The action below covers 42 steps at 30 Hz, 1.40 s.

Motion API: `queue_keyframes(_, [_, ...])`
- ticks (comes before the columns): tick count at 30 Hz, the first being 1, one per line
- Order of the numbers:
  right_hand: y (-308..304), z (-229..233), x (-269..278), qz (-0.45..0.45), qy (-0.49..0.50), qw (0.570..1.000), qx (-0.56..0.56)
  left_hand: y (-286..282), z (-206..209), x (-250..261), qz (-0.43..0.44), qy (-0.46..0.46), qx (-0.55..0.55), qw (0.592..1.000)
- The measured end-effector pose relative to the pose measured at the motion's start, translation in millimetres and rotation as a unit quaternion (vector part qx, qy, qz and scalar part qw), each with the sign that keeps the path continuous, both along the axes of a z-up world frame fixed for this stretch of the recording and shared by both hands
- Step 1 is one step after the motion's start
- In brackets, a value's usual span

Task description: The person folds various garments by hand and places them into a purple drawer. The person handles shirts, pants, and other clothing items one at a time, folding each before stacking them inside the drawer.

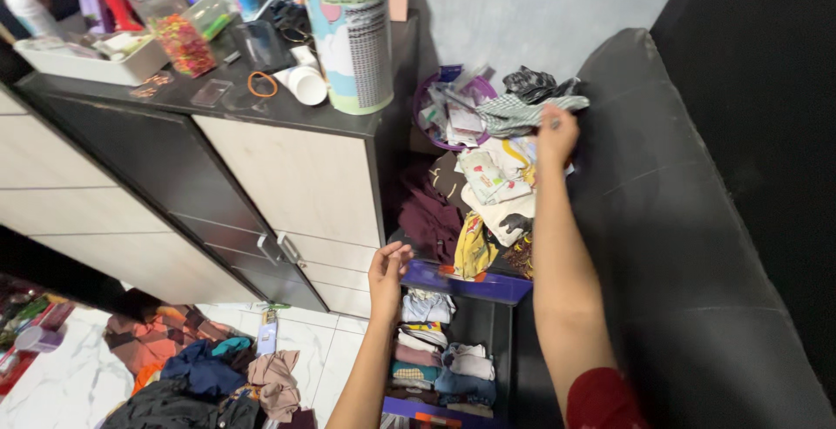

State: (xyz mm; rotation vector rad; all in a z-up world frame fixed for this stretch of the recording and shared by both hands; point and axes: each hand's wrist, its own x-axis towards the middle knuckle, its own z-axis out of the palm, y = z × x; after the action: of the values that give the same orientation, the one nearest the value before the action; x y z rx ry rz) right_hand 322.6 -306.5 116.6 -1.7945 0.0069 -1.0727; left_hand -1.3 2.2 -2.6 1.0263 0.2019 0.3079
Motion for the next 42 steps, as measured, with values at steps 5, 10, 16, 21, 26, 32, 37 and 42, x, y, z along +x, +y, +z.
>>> queue_keyframes(5, [-3,84,-42,0.251,-0.116,0.918,0.283,9,6,-4,-0.041,0.016,0.013,0.999])
queue_keyframes(10, [0,122,-122,0.321,-0.102,0.897,0.287,-6,42,-10,-0.101,0.034,0.043,0.993])
queue_keyframes(16, [38,59,-203,0.424,0.038,0.872,0.242,5,78,-14,-0.083,-0.154,0.205,0.963])
queue_keyframes(21, [81,1,-236,0.43,0.146,0.846,0.281,31,62,-27,-0.279,-0.121,0.006,0.953])
queue_keyframes(26, [93,0,-255,0.435,0.154,0.837,0.295,22,32,-40,-0.266,-0.006,-0.215,0.94])
queue_keyframes(32, [99,8,-316,0.329,0.144,0.921,0.15,36,9,-35,-0.286,0.029,-0.361,0.887])
queue_keyframes(37, [112,-10,-355,0.449,0.228,0.778,0.375,44,1,-50,-0.297,0.007,-0.179,0.938])
queue_keyframes(42, [131,-26,-366,0.375,0.101,0.877,0.282,50,3,-53,-0.214,0.069,-0.025,0.974])
